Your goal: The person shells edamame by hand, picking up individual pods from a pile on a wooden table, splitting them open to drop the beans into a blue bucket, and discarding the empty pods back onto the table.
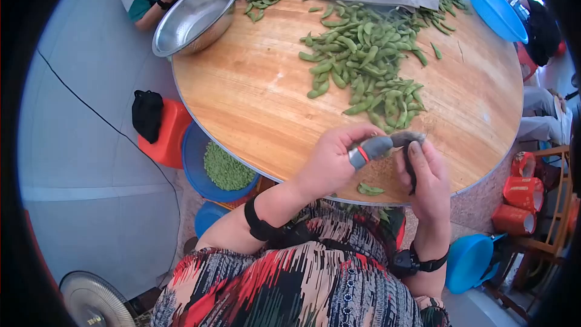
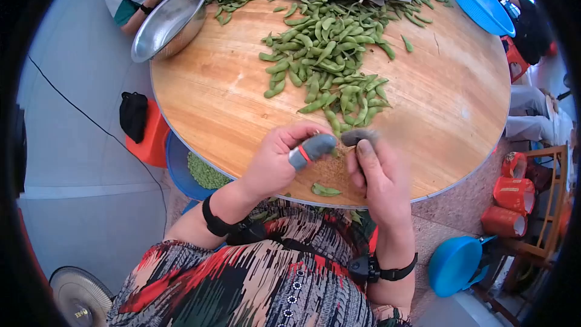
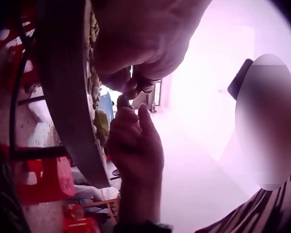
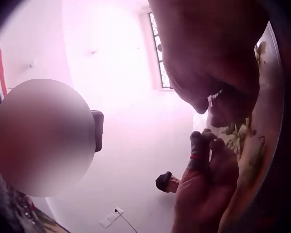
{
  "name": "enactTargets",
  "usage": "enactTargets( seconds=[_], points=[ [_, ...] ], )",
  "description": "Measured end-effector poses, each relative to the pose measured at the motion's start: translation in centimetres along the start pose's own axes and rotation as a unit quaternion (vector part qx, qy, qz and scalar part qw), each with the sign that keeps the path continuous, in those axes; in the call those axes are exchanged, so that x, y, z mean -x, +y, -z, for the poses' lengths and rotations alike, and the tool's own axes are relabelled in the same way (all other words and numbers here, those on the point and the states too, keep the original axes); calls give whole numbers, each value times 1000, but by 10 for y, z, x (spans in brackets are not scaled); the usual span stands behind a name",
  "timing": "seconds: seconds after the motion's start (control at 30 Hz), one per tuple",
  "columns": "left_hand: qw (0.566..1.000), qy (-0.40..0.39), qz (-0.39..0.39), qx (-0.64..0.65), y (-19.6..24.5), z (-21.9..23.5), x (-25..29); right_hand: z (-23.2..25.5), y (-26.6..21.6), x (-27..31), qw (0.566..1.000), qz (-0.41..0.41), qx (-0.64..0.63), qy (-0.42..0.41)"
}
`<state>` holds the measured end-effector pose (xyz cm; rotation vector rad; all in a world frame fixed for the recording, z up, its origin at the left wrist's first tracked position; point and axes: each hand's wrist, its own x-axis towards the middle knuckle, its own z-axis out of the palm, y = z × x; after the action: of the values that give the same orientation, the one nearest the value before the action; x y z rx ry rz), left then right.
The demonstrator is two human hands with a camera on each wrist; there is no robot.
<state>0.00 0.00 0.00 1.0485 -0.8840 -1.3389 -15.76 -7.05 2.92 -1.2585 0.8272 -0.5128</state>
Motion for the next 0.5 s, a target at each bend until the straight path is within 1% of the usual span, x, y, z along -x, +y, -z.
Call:
enactTargets(
  seconds=[0.07,0.1,0.17,0.2,0.27,0.33,0.4,0.47,0.5],
  points=[
    [992,98,-51,68,-3,1,2,-12,0,5,991,-50,-116,-34],
    [991,94,-59,68,-5,-2,-5,-7,1,4,992,-42,-110,-33],
    [993,99,-50,49,-1,-3,-3,-8,3,6,988,-44,-124,-85],
    [993,99,-50,47,-1,-2,-3,-6,5,4,986,-51,-124,-94],
    [990,120,-71,4,-4,-2,-3,-9,2,4,983,-62,-142,-97],
    [989,130,-70,-15,-2,-6,-2,-7,3,3,980,-72,-157,-100],
    [987,141,-68,-34,-3,-8,0,-3,10,2,985,-79,-113,-103],
    [977,143,-95,-129,-7,-8,2,-4,8,3,988,-67,-103,-95],
    [977,141,-97,-129,-5,-7,1,-5,7,3,990,-56,-94,-88]
  ],
)
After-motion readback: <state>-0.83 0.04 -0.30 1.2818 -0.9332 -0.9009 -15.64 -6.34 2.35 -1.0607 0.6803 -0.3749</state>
